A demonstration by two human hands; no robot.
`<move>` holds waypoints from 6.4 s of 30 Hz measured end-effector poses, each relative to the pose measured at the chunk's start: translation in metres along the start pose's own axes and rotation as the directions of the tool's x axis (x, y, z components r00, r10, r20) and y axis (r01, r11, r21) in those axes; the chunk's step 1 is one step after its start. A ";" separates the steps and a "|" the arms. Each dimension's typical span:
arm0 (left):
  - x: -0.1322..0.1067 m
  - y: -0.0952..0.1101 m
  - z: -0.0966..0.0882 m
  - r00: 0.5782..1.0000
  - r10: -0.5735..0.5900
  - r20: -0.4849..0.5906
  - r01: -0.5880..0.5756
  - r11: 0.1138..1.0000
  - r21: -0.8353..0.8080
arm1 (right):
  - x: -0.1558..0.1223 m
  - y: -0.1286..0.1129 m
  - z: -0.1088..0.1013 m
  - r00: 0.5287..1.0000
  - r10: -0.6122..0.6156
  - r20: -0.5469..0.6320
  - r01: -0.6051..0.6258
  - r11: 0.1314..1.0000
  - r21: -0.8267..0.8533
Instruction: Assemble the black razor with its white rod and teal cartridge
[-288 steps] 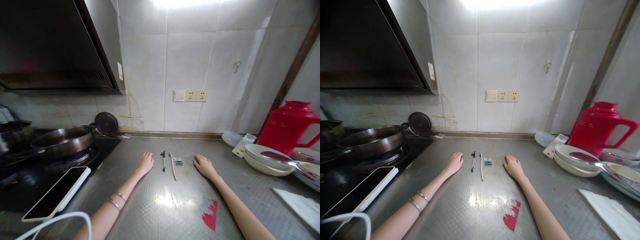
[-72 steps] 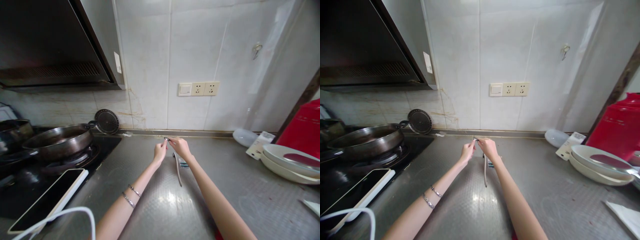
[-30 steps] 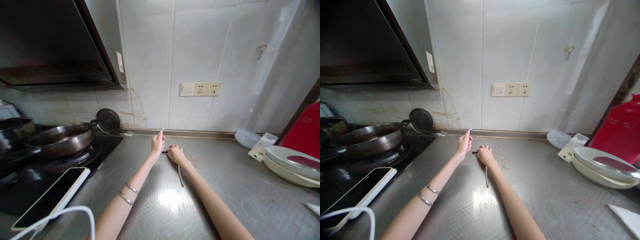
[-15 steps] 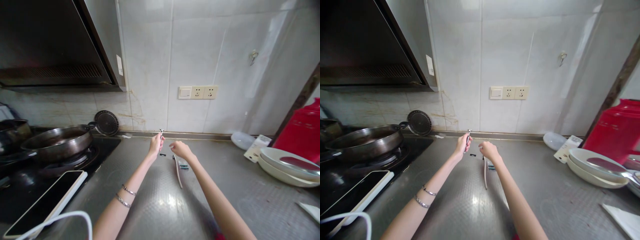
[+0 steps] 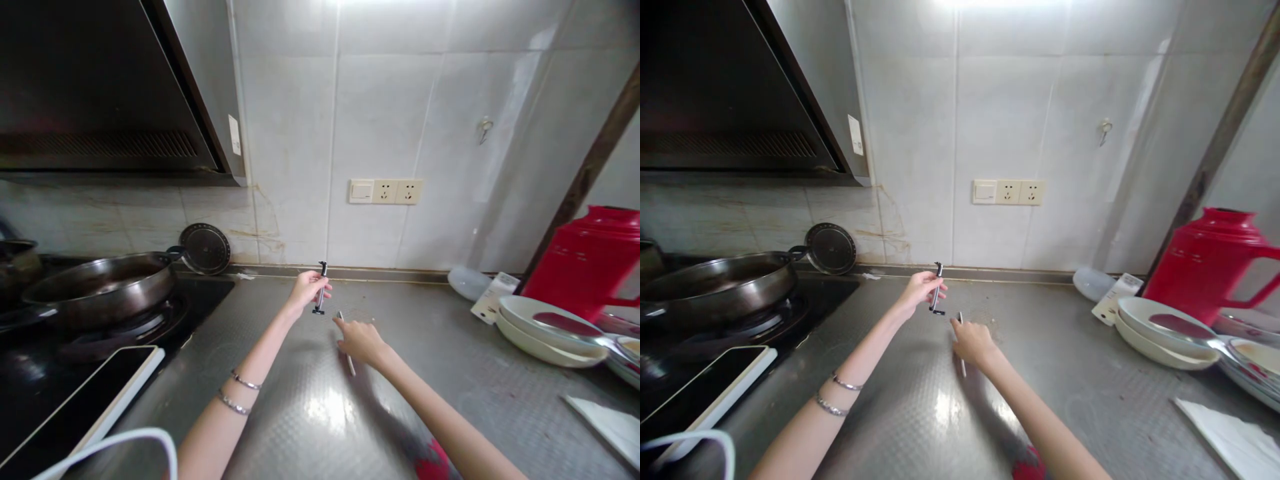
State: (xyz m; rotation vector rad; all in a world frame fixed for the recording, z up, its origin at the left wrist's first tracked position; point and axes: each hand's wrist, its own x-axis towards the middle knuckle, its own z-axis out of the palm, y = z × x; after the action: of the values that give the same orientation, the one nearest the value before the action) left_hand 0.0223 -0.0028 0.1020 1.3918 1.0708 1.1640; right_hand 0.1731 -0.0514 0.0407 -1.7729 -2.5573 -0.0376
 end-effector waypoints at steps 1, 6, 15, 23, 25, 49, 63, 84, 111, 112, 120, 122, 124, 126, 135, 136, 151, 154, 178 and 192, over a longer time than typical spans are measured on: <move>0.000 0.000 0.000 1.000 0.001 0.001 -0.001 1.000 0.007 | -0.002 -0.002 0.002 1.000 -0.002 0.000 0.002 1.000 -0.018; 0.000 0.001 -0.002 1.000 0.006 -0.002 -0.006 0.999 0.038 | -0.005 -0.004 0.008 1.000 -0.021 -0.013 0.020 0.998 -0.059; 0.004 -0.004 -0.002 0.998 0.062 -0.012 -0.061 0.997 0.055 | 0.002 0.003 0.014 0.998 -0.055 -0.044 0.052 0.996 -0.071; 0.007 -0.006 -0.003 0.997 0.069 -0.041 -0.067 0.997 0.044 | 0.000 -0.001 0.016 0.999 -0.003 -0.041 0.003 1.000 -0.005; 0.006 -0.005 -0.003 0.997 0.066 -0.043 -0.064 0.997 0.049 | -0.001 -0.002 0.020 0.999 0.010 -0.042 -0.010 1.000 0.015; -0.011 0.016 -0.019 0.926 0.234 0.295 -0.310 0.919 0.245 | -0.020 0.088 -0.091 0.846 0.110 -0.522 0.273 0.751 0.602; -0.026 0.019 -0.010 0.849 0.389 0.357 -0.499 0.812 0.303 | -0.050 0.063 -0.124 0.861 -0.176 -0.477 0.447 0.711 0.543; -0.032 0.027 -0.005 0.805 0.424 0.416 -0.584 0.687 0.431 | -0.055 0.062 -0.133 0.813 -0.241 -0.530 0.517 0.719 0.465; -0.037 0.032 -0.001 0.799 0.447 0.403 -0.595 0.688 0.416 | -0.061 0.063 -0.139 0.797 -0.185 -0.575 0.477 0.777 0.410; -0.037 0.032 -0.001 0.805 0.440 0.398 -0.587 0.688 0.426 | -0.061 0.063 -0.139 0.801 -0.187 -0.569 0.478 0.773 0.417; -0.032 0.026 -0.001 0.804 0.406 0.435 -0.579 0.702 0.416 | -0.058 0.067 -0.135 0.839 -0.173 -0.516 0.449 0.756 0.476; -0.032 0.024 0.001 0.801 0.407 0.439 -0.581 0.706 0.404 | -0.058 0.067 -0.135 0.842 -0.165 -0.514 0.442 0.757 0.481; -0.032 0.023 0.003 0.792 0.418 0.446 -0.592 0.706 0.389 | -0.059 0.066 -0.135 0.841 -0.170 -0.513 0.447 0.752 0.485; -0.034 0.023 0.006 0.780 0.429 0.456 -0.604 0.708 0.366 | -0.059 0.065 -0.135 0.842 -0.186 -0.506 0.458 0.742 0.489; -0.037 0.027 0.005 0.803 0.405 0.437 -0.556 0.774 0.303 | -0.060 0.075 -0.136 0.856 -0.142 -0.497 0.431 0.726 0.536; -0.037 0.028 0.005 0.801 0.403 0.443 -0.561 0.763 0.321 | -0.060 0.073 -0.137 0.855 -0.164 -0.492 0.444 0.722 0.530; -0.041 0.032 0.008 0.797 0.384 0.466 -0.580 0.703 0.412 | -0.067 0.066 -0.141 0.837 -0.245 -0.489 0.480 0.759 0.440; -0.041 0.031 0.008 0.815 0.378 0.439 -0.539 0.773 0.335 | -0.068 0.069 -0.142 0.835 -0.224 -0.502 0.461 0.783 0.417; -0.043 0.035 0.005 0.829 0.379 0.411 -0.506 0.822 0.263 | -0.066 0.068 -0.139 0.829 -0.200 -0.521 0.447 0.798 0.405; -0.045 0.038 0.004 0.821 0.391 0.416 -0.526 0.802 0.283 | -0.068 0.072 -0.141 0.836 -0.181 -0.517 0.427 0.807 0.409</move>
State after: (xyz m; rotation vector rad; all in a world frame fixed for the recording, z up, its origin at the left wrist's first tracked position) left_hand 0.0205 -0.0520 0.1342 2.1805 0.7439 1.0175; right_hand 0.2662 -0.0947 0.1789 -0.9891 -2.1995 0.1807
